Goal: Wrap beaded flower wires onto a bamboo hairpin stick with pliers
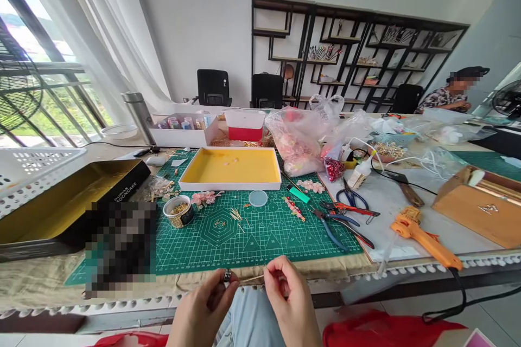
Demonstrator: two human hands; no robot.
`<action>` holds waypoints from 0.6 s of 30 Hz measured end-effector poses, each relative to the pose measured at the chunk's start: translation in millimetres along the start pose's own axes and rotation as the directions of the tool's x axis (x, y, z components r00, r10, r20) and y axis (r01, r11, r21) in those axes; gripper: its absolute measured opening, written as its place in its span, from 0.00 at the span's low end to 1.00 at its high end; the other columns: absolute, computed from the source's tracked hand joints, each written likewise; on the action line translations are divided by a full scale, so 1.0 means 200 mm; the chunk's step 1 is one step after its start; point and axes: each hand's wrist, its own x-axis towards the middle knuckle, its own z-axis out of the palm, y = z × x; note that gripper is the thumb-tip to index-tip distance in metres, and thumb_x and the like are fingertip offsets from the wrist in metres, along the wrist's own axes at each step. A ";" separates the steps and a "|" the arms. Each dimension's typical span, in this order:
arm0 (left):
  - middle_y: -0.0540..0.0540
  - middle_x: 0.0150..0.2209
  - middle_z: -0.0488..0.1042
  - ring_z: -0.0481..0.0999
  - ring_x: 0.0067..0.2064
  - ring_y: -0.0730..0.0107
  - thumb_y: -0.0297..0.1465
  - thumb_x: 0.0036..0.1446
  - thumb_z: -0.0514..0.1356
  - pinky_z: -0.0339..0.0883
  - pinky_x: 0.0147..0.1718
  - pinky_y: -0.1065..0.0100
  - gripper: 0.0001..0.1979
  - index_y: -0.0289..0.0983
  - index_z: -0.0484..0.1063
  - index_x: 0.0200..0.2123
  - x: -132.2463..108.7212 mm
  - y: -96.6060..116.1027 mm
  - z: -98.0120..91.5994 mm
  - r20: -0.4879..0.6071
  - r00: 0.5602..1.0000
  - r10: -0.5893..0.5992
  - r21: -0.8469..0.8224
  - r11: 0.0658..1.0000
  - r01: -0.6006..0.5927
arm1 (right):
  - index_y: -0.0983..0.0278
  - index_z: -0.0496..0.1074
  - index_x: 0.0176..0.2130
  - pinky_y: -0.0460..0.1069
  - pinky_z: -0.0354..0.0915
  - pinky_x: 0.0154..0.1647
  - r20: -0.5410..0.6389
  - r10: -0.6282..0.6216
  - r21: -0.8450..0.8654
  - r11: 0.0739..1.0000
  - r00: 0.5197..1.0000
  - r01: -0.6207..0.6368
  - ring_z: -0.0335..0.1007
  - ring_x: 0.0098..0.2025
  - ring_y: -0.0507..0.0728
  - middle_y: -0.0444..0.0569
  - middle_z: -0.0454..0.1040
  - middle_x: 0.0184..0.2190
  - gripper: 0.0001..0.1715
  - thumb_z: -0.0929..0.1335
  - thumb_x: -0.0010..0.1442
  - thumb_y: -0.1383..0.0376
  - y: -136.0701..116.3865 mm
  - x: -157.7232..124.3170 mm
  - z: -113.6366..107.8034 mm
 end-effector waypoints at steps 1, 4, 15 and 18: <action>0.55 0.18 0.66 0.66 0.21 0.73 0.39 0.59 0.51 0.53 0.23 0.75 0.12 0.40 0.68 0.29 0.01 0.01 -0.01 -0.008 1.000 -0.016 0.014 1.000 0.017 | 0.60 0.64 0.32 0.44 0.62 0.29 0.011 -0.029 -0.031 0.999 1.000 0.029 0.63 0.29 0.52 0.43 0.65 0.29 0.11 0.60 0.66 0.60 0.00 0.02 -0.01; 0.55 0.20 0.69 0.69 0.23 0.74 0.35 0.61 0.50 0.55 0.25 0.76 0.10 0.40 0.68 0.30 0.06 0.04 -0.04 -0.008 0.998 -0.057 0.067 0.996 0.057 | 0.60 0.64 0.32 0.47 0.60 0.33 0.049 -0.145 -0.155 0.976 0.988 0.151 0.63 0.33 0.54 0.45 0.65 0.32 0.08 0.61 0.65 0.65 0.00 0.09 -0.01; 0.49 0.28 0.79 0.80 0.31 0.63 0.30 0.62 0.53 0.58 0.26 0.70 0.08 0.40 0.72 0.36 0.14 0.13 -0.06 -0.032 0.994 -0.108 0.236 0.965 0.113 | 0.59 0.61 0.34 0.55 0.62 0.35 0.096 -0.354 -0.388 0.847 0.930 0.363 0.63 0.37 0.60 0.48 0.65 0.34 0.08 0.59 0.61 0.72 0.08 0.18 0.02; 0.51 0.30 0.81 0.81 0.33 0.65 0.28 0.60 0.55 0.64 0.29 0.69 0.08 0.43 0.74 0.36 0.13 0.12 -0.04 -0.049 0.995 -0.084 0.241 0.966 0.094 | 0.57 0.64 0.36 0.57 0.62 0.35 0.065 -0.438 -0.345 0.833 0.897 0.432 0.65 0.37 0.62 0.50 0.67 0.34 0.08 0.63 0.58 0.71 0.15 0.20 0.00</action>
